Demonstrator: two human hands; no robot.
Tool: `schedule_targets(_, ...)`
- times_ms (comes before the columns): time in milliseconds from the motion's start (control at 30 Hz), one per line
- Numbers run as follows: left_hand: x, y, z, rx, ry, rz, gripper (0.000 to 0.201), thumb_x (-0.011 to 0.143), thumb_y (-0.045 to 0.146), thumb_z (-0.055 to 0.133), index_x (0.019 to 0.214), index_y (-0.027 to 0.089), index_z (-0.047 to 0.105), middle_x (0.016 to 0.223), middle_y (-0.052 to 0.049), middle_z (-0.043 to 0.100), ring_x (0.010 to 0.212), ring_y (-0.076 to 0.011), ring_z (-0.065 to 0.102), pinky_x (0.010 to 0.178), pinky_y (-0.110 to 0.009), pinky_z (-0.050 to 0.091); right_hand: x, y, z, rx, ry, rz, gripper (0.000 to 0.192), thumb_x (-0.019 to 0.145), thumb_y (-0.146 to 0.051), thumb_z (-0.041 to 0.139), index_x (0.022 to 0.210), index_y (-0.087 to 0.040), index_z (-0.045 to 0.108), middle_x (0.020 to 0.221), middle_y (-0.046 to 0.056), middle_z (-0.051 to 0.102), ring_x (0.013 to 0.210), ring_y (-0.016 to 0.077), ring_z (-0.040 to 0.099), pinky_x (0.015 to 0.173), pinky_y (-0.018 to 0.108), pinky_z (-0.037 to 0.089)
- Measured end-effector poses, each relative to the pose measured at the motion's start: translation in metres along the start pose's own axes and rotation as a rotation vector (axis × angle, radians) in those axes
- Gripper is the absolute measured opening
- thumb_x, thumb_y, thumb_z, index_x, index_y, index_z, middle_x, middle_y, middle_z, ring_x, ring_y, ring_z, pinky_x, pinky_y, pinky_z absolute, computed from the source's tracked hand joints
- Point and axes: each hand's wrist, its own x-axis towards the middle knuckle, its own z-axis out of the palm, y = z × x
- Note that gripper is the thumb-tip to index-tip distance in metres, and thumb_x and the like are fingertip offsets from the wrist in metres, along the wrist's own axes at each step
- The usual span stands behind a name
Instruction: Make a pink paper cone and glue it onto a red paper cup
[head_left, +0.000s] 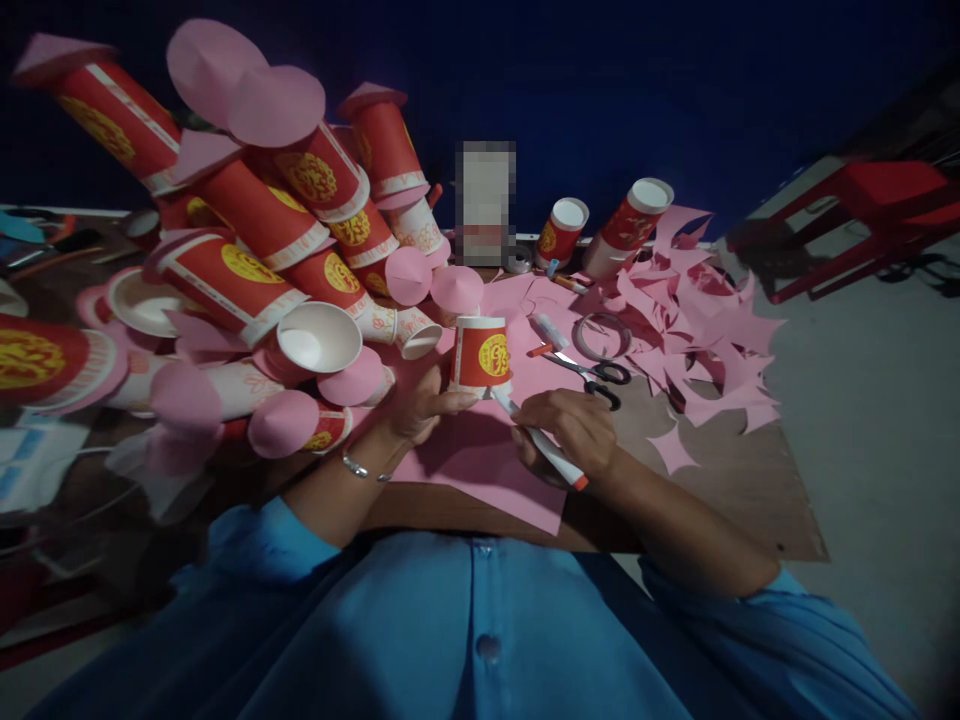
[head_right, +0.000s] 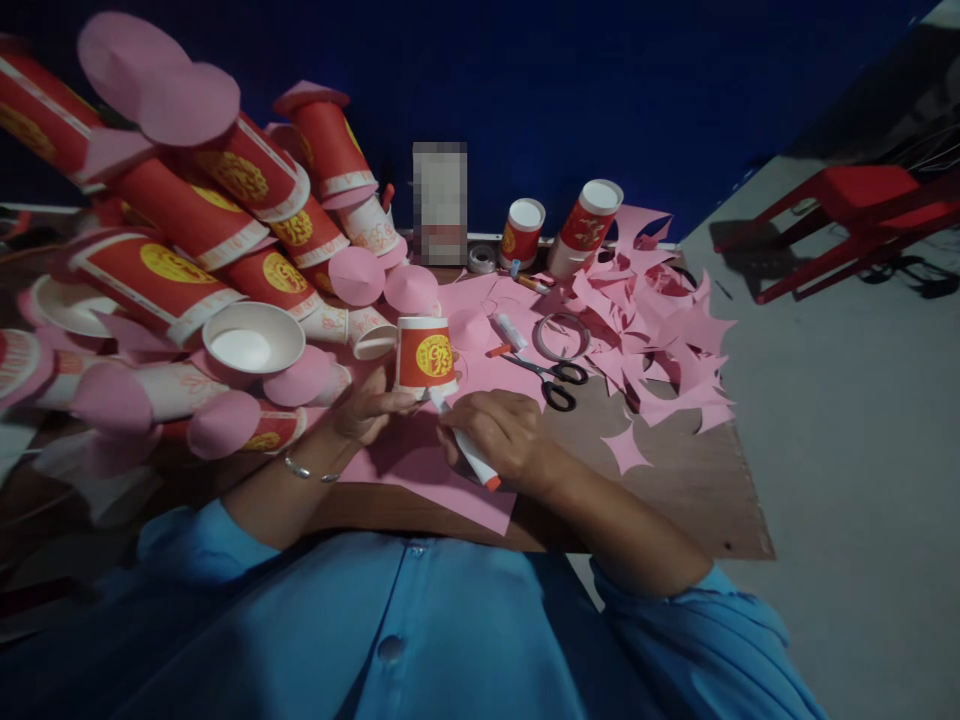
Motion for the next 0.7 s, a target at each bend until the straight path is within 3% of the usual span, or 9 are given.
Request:
schedule_targets(167, 0.0005, -0.0016, -0.0006, -0.011, 0.017, 0.006, 0.057, 0.067, 0.027, 0.091, 0.120, 0.020, 0.070, 0.078, 0.001, 0.068, 0.061, -0.0122, 0.051, 0.064, -0.030, 0.043, 0.0089, -0.0040, -0.0039, 0.001, -0.012, 0.022, 0.005, 0.097, -0.016, 0.059, 0.097, -0.021, 0.061, 0.071, 0.000, 0.072, 0.059, 0.0143, 0.070, 0.054, 0.026, 0.056)
schedule_targets(367, -0.0016, 0.0020, 0.0009, 0.005, 0.028, -0.032, 0.058, 0.068, 0.028, 0.090, 0.122, 0.020, 0.070, 0.077, 0.002, 0.066, 0.058, -0.0097, 0.046, 0.056, -0.026, 0.036, 0.0086, -0.0027, -0.0041, -0.016, 0.022, 0.002, 0.005, 0.097, -0.017, 0.059, 0.097, -0.021, 0.062, 0.069, -0.001, 0.072, 0.058, 0.0139, 0.070, 0.052, 0.026, 0.055)
schedule_targets(500, -0.0017, -0.0004, -0.0023, 0.019, -0.008, -0.015, 0.059, 0.071, 0.031, 0.090, 0.126, 0.020, 0.070, 0.082, 0.000, 0.071, 0.067, -0.0150, 0.057, 0.068, -0.031, 0.045, 0.0066, -0.0011, -0.0030, -0.006, 0.024, 0.011, 0.009, 0.094, -0.013, 0.064, 0.102, -0.017, 0.065, 0.074, 0.002, 0.074, 0.065, 0.0155, 0.073, 0.059, 0.027, 0.059)
schedule_targets(700, -0.0003, -0.0055, -0.0056, 0.009, -0.024, -0.008, 0.063, 0.072, 0.030, 0.090, 0.131, 0.021, 0.070, 0.101, -0.008, 0.080, 0.087, -0.0238, 0.071, 0.084, -0.038, 0.054, 0.0050, 0.0004, -0.0013, 0.026, 0.013, -0.017, 0.015, 0.089, -0.007, 0.069, 0.102, -0.014, 0.067, 0.075, 0.002, 0.073, 0.065, 0.0162, 0.073, 0.058, 0.027, 0.057)
